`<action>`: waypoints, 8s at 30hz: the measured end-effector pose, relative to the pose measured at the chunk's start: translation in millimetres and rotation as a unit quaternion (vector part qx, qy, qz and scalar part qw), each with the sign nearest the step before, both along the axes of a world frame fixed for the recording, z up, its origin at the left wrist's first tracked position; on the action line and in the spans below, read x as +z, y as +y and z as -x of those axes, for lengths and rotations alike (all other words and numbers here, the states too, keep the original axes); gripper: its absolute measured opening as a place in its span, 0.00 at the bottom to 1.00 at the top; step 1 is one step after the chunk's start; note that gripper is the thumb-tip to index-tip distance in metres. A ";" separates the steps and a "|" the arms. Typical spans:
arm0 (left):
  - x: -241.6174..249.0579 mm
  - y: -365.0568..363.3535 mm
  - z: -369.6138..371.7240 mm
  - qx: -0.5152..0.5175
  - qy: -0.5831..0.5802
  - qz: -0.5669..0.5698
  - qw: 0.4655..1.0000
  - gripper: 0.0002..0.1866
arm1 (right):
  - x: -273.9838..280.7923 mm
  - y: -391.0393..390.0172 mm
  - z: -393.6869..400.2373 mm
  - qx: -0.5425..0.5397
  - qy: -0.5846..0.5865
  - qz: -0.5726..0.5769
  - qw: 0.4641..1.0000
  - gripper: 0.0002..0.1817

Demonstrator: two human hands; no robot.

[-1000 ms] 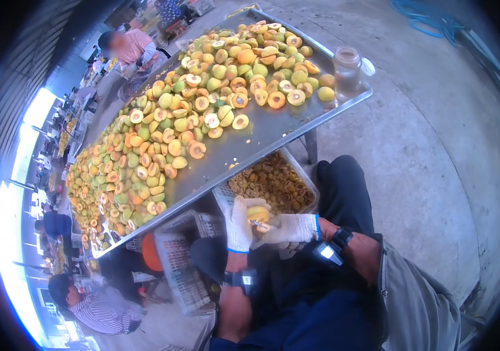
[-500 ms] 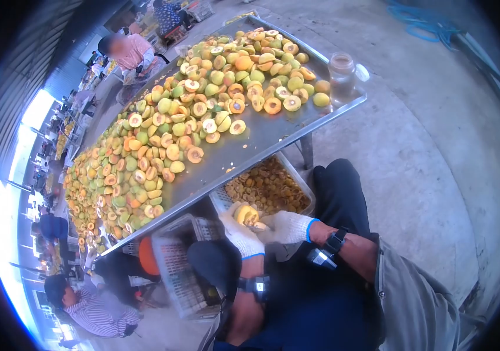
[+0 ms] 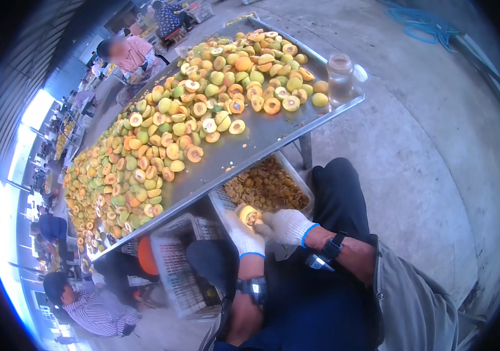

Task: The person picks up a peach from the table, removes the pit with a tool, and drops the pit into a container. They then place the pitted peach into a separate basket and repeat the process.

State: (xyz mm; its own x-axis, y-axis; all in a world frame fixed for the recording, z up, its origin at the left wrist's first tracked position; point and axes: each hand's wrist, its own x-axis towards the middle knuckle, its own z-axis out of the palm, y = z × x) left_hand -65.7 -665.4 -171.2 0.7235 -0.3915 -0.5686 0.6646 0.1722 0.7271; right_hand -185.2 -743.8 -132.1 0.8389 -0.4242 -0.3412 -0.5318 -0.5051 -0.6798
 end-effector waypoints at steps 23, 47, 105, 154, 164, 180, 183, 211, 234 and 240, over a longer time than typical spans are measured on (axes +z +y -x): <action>-49.8 26.4 -63.5 -0.078 0.009 0.189 0.979 0.34 | -44.9 -4.3 -20.5 -0.193 -0.176 -0.017 0.965 0.33; 25.5 37.6 -55.3 -0.197 -0.076 0.240 0.948 0.27 | -4.0 -15.4 -5.3 -0.237 -0.197 -0.245 0.919 0.23; -19.6 285.1 -151.3 0.264 -0.371 -0.519 0.723 0.22 | -18.5 -20.1 -10.3 -0.384 -0.278 -0.402 0.783 0.16; 17.0 -23.0 -6.2 -0.224 -0.244 0.097 0.938 0.23 | -11.2 -21.9 -16.2 -0.335 -0.297 -0.336 0.829 0.17; -33.4 -9.5 4.0 -0.060 -0.175 0.087 0.979 0.20 | 12.2 -2.4 -21.3 -0.255 -0.170 -0.267 0.914 0.15; -9.6 3.0 -4.9 0.012 0.108 0.193 0.975 0.31 | 13.7 17.0 -18.8 -0.133 -0.092 -0.064 0.985 0.25; -4.5 0.3 -5.0 0.006 0.130 0.212 0.969 0.25 | 7.4 15.9 -17.0 -0.147 -0.098 -0.046 0.983 0.25; 5.9 -10.0 -2.6 -0.021 0.040 0.111 0.993 0.21 | 19.8 8.0 -19.2 -0.085 -0.028 -0.043 0.995 0.28; 25.0 -19.3 4.6 -0.027 -0.036 0.062 0.997 0.29 | 2.4 10.6 -6.6 -0.114 -0.111 -0.095 0.983 0.27; 33.5 -20.0 2.8 -0.053 -0.097 0.050 0.993 0.31 | 1.0 7.2 -2.4 -0.093 -0.135 -0.132 0.978 0.23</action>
State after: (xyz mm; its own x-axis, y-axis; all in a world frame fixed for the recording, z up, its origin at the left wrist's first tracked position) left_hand -68.5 -685.5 -137.7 0.7676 -0.5178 -0.3777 0.5321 0.1864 0.8259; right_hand -182.8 -736.6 -131.1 0.8300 -0.5051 -0.2366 -0.3819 -0.2055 -0.9011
